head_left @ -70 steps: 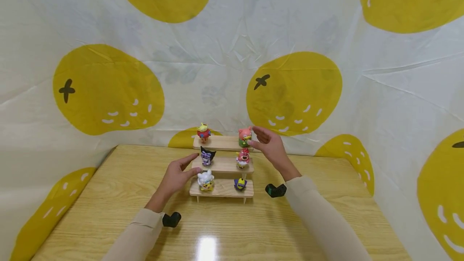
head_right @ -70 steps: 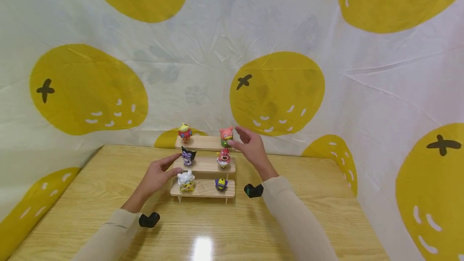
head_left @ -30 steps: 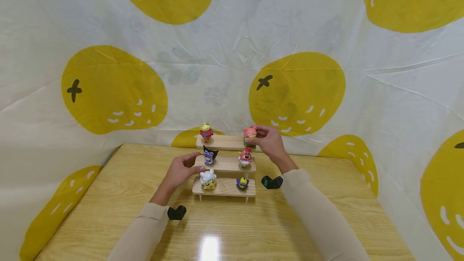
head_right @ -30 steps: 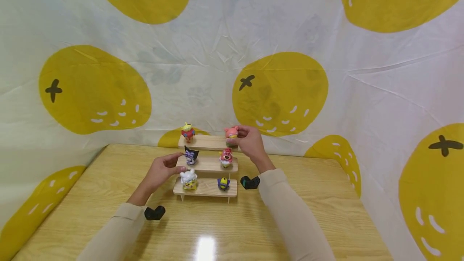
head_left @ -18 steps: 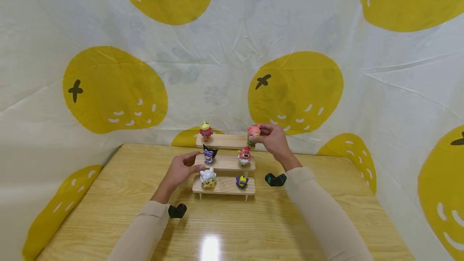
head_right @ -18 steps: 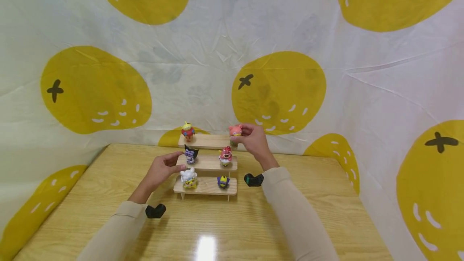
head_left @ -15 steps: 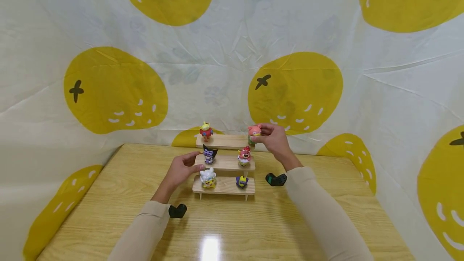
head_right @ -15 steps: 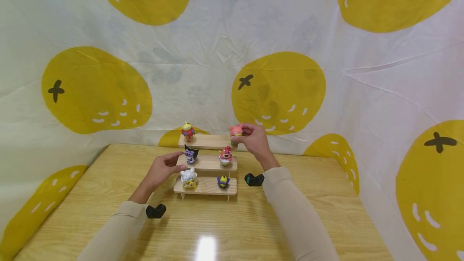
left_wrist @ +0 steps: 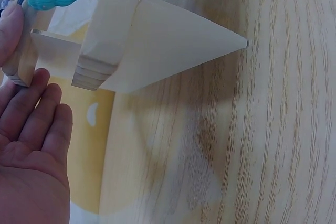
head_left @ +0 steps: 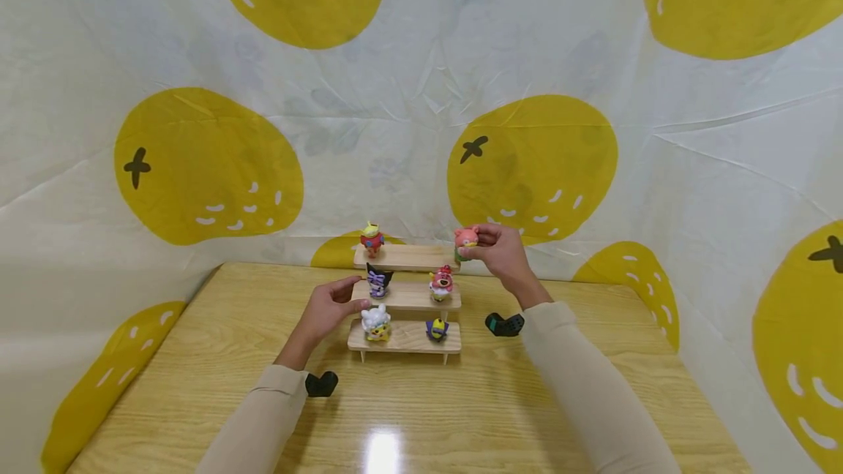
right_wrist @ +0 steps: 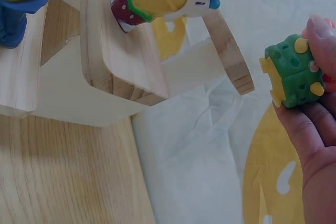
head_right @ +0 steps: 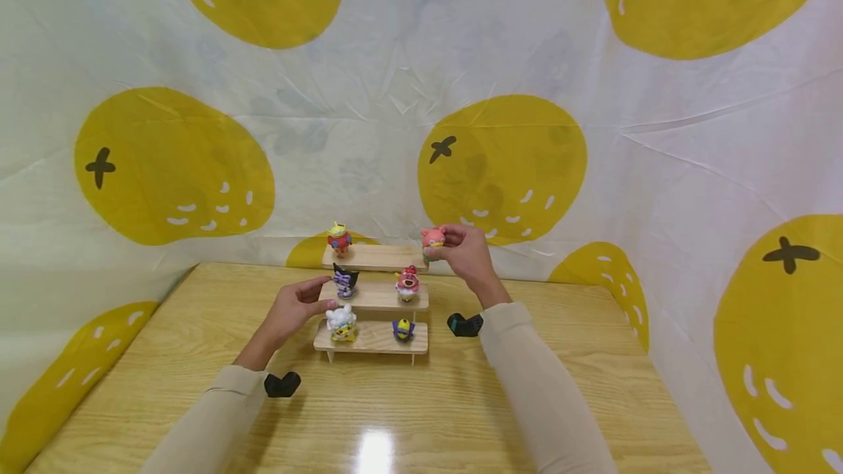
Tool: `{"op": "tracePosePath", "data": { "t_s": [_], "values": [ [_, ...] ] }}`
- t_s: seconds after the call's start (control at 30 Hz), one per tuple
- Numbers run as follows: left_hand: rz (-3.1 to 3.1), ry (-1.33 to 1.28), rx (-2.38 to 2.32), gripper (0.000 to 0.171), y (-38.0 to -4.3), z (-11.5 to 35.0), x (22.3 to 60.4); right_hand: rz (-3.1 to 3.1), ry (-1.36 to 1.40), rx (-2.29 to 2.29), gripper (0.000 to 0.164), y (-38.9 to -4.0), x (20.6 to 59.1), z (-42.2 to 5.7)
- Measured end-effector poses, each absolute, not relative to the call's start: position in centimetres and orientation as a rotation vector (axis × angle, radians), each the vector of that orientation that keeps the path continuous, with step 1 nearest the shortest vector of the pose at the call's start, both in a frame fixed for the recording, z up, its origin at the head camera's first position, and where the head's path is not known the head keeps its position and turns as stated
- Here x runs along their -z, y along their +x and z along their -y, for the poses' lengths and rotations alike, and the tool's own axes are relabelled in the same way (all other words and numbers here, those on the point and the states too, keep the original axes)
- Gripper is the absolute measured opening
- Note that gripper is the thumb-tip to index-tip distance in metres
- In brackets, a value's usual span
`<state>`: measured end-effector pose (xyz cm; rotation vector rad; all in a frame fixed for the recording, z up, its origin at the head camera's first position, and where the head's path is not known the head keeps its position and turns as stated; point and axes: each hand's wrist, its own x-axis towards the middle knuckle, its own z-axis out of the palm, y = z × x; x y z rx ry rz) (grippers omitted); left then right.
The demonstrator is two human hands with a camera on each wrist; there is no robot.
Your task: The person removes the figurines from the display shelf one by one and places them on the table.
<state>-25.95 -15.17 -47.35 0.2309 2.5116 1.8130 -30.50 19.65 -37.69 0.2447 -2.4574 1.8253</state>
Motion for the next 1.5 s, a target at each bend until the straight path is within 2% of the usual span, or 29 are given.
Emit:
{"op": "tracePosePath", "data": {
  "t_s": [0.87,1.5],
  "values": [
    [-2.559,0.214,-1.777,0.066,-25.8,15.2,47.3,2.43,0.216,-1.857,0.045,-30.7,39.3,-22.0],
    [-2.554,0.223,-1.773,0.067,-25.9,14.9,47.2,2.494,0.115,-1.801,0.053,-30.7,39.7,-23.5]
  ]
}}
